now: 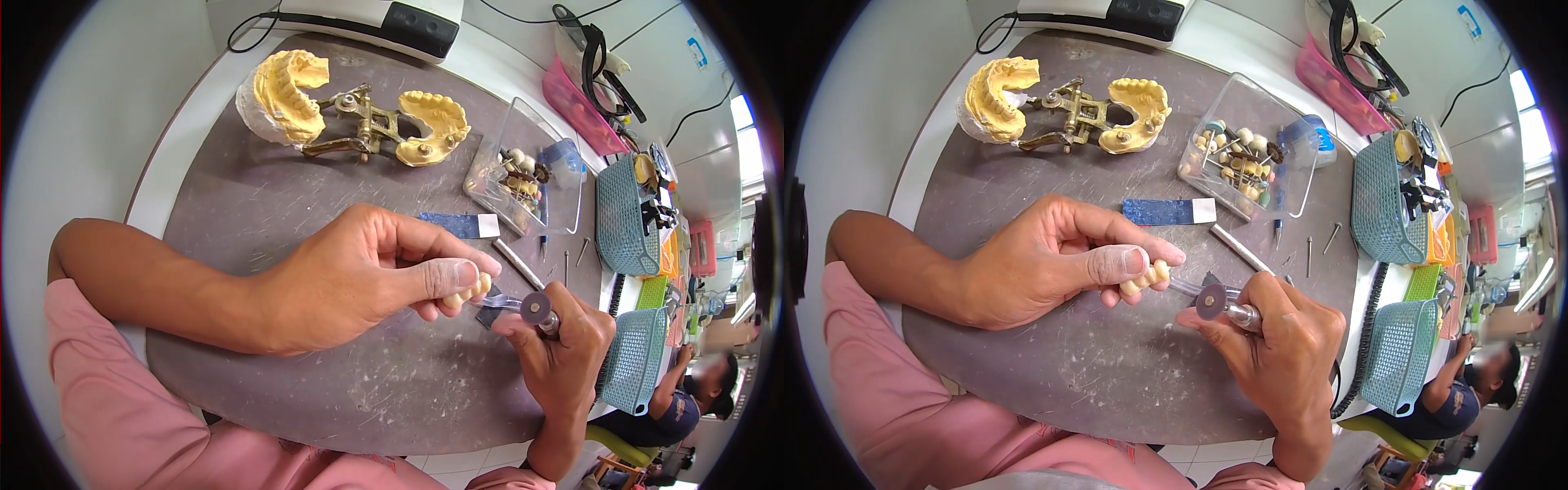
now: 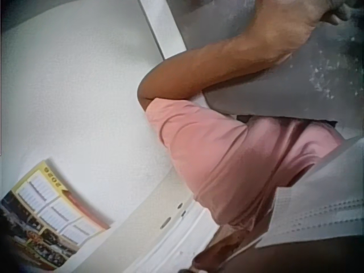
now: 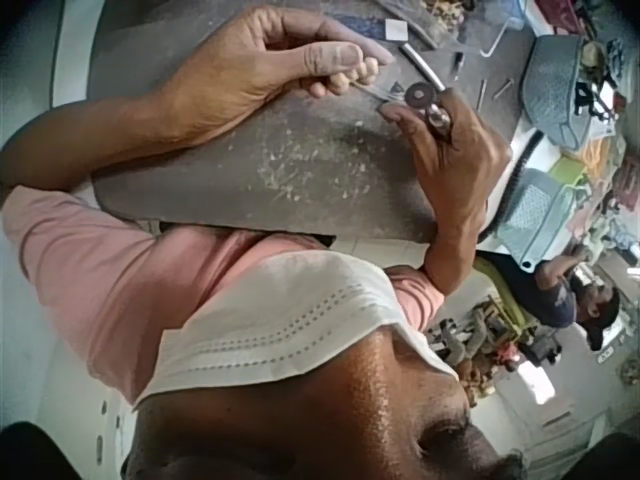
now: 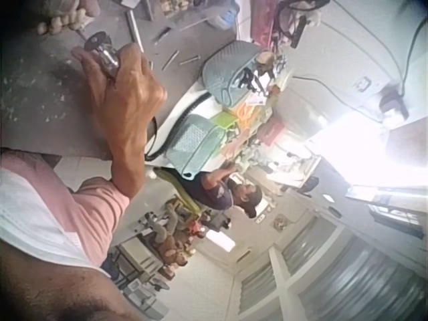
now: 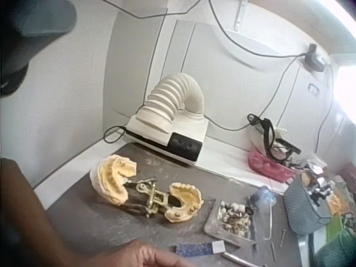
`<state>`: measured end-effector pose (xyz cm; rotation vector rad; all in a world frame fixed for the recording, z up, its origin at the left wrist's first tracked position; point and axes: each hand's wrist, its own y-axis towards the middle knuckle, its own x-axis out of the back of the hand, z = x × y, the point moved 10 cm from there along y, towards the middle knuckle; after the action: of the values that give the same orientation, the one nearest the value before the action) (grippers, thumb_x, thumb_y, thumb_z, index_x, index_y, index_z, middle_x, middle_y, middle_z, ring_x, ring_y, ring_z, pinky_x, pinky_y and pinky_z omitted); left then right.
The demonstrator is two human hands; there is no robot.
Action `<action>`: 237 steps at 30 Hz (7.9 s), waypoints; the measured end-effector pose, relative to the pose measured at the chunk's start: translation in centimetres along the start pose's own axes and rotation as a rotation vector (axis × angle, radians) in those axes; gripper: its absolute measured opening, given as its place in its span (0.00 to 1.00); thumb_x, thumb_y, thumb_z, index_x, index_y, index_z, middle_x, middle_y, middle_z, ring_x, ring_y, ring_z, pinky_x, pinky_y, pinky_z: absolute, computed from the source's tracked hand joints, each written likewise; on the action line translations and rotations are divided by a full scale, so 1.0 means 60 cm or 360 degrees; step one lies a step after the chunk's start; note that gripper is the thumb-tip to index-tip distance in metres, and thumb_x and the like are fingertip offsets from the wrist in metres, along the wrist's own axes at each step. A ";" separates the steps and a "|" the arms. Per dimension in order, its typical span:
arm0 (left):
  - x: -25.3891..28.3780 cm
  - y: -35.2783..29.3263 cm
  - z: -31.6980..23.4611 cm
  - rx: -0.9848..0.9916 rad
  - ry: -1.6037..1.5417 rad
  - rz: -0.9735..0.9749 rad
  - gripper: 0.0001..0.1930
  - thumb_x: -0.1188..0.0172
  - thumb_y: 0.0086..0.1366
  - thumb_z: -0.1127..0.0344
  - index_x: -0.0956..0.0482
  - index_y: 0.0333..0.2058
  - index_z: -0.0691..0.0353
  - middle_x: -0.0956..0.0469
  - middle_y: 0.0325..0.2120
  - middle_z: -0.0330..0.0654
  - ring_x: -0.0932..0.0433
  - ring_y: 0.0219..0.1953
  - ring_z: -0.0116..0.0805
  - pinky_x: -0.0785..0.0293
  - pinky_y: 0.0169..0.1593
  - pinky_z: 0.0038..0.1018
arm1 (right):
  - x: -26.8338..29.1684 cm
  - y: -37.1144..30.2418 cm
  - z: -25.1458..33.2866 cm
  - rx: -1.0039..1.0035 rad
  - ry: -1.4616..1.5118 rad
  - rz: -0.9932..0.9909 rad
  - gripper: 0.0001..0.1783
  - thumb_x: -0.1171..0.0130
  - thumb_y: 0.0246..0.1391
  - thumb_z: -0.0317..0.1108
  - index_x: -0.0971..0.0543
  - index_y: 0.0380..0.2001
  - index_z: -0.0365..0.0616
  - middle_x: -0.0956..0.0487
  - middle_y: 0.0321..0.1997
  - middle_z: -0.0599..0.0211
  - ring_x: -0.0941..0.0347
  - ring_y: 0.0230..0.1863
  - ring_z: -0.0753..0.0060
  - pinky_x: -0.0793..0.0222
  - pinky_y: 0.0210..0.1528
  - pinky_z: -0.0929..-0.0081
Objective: The person uses a rotary tool to refine a dental prosthetic and a bridge before cleaning them with a toothbrush.
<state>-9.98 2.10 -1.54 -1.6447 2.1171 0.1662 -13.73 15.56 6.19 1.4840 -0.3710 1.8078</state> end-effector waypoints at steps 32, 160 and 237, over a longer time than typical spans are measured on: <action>-0.003 0.001 0.001 -0.0023 -0.0100 0.0048 0.18 0.45 0.73 0.62 0.23 0.54 0.68 0.19 0.42 0.42 0.22 0.38 0.22 0.24 0.41 0.17 | -0.013 -0.002 -0.003 0.0019 0.0089 0.0014 0.25 0.21 0.35 0.47 0.28 0.20 0.44 0.26 0.14 0.64 0.29 0.14 0.64 0.35 0.17 0.71; -0.307 0.057 0.126 -0.0022 0.0411 0.0797 0.21 0.40 0.67 0.62 0.32 0.51 0.70 0.18 0.36 0.55 0.16 0.39 0.49 0.20 0.43 0.36 | 0.058 -0.167 -0.149 -0.0841 0.1568 0.0098 0.27 0.22 0.43 0.44 0.21 0.36 0.33 0.18 0.35 0.60 0.21 0.40 0.71 0.27 0.45 0.74; -0.312 0.042 0.139 0.0224 0.0327 0.0899 0.20 0.38 0.68 0.65 0.33 0.52 0.70 0.23 0.43 0.44 0.22 0.47 0.29 0.22 0.50 0.26 | 0.109 -0.054 -0.160 -0.0587 0.1446 -0.0244 0.16 0.38 0.58 0.27 0.21 0.50 0.37 0.23 0.34 0.70 0.18 0.32 0.76 0.20 0.32 0.84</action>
<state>-6.57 22.49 -1.59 -0.9852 2.6378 0.0196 -18.54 26.29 8.81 0.3461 -0.1078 1.9444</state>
